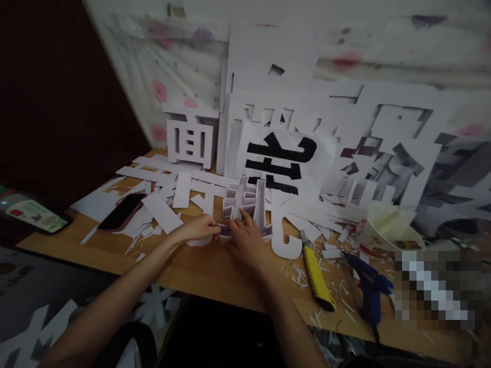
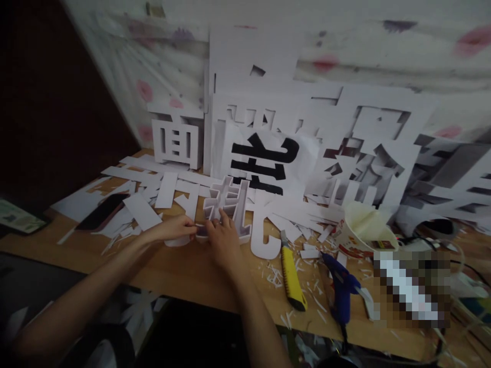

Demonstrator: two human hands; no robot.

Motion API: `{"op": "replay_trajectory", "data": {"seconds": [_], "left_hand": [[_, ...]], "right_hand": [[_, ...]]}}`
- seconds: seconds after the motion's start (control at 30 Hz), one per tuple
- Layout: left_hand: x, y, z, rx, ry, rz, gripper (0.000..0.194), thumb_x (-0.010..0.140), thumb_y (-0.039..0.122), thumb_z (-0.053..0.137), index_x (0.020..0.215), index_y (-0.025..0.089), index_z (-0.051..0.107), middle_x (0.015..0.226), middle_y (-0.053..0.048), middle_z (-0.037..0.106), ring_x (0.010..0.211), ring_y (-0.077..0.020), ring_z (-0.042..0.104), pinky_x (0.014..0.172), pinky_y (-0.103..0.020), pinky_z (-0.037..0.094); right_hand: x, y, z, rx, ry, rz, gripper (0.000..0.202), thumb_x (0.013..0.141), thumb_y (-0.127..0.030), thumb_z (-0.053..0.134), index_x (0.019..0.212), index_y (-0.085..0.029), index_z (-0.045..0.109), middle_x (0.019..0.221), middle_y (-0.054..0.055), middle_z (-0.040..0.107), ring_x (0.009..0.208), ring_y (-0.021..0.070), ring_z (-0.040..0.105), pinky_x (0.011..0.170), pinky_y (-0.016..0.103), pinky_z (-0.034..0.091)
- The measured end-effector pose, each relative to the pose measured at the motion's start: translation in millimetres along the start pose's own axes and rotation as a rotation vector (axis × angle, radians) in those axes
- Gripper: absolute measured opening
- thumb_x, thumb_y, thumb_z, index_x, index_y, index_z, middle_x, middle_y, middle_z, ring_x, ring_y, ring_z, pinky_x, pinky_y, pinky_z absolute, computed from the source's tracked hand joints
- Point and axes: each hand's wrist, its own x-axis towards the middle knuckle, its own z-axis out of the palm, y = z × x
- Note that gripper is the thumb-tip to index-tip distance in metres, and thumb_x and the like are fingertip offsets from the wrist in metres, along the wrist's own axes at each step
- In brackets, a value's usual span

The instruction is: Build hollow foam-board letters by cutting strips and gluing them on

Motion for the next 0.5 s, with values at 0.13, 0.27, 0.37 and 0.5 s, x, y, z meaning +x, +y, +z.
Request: {"op": "replay_trajectory", "data": {"seconds": [0.13, 0.27, 0.37, 0.5], "left_hand": [[3, -7, 0.0, 0.002, -0.013, 0.005, 0.04, 0.075, 0.049, 0.049, 0.059, 0.017, 0.068, 0.046, 0.001, 0.048, 0.049, -0.0131, 0.038, 0.052, -0.028, 0.023], [6, -10, 0.1, -0.012, -0.018, 0.006, 0.036, 0.073, 0.046, 0.052, 0.055, 0.018, 0.067, 0.045, 0.001, 0.049, 0.049, -0.0127, 0.039, 0.051, -0.028, 0.023], [8, -10, 1.0, -0.045, -0.019, 0.013, 0.034, 0.072, 0.043, 0.054, 0.053, 0.018, 0.067, 0.045, 0.001, 0.05, 0.049, -0.0124, 0.039, 0.052, -0.028, 0.024], [10, -12, 5.3, -0.107, -0.002, 0.019, 0.033, 0.073, 0.038, 0.051, 0.052, 0.017, 0.067, 0.048, -0.001, 0.054, 0.052, -0.0134, 0.043, 0.054, -0.028, 0.028]], "right_hand": [[0, 1, 2, -0.018, -0.011, -0.003, 0.04, 0.083, -0.016, 0.064, 0.123, -0.014, 0.059, 0.121, 0.016, 0.064, 0.145, 0.0364, 0.026, 0.11, 0.05, 0.033], [0, 2, 3, -0.014, 0.0, -0.007, 0.04, 0.084, -0.017, 0.063, 0.124, -0.015, 0.058, 0.121, 0.015, 0.064, 0.145, 0.0356, 0.027, 0.109, 0.05, 0.034], [0, 1, 2, -0.003, 0.01, -0.005, 0.041, 0.085, -0.018, 0.063, 0.126, -0.015, 0.058, 0.121, 0.015, 0.065, 0.145, 0.0363, 0.028, 0.11, 0.05, 0.033], [-1, -1, -1, 0.002, 0.005, 0.003, 0.045, 0.083, -0.014, 0.063, 0.127, -0.014, 0.058, 0.122, 0.015, 0.065, 0.145, 0.0366, 0.028, 0.112, 0.049, 0.033]]}}
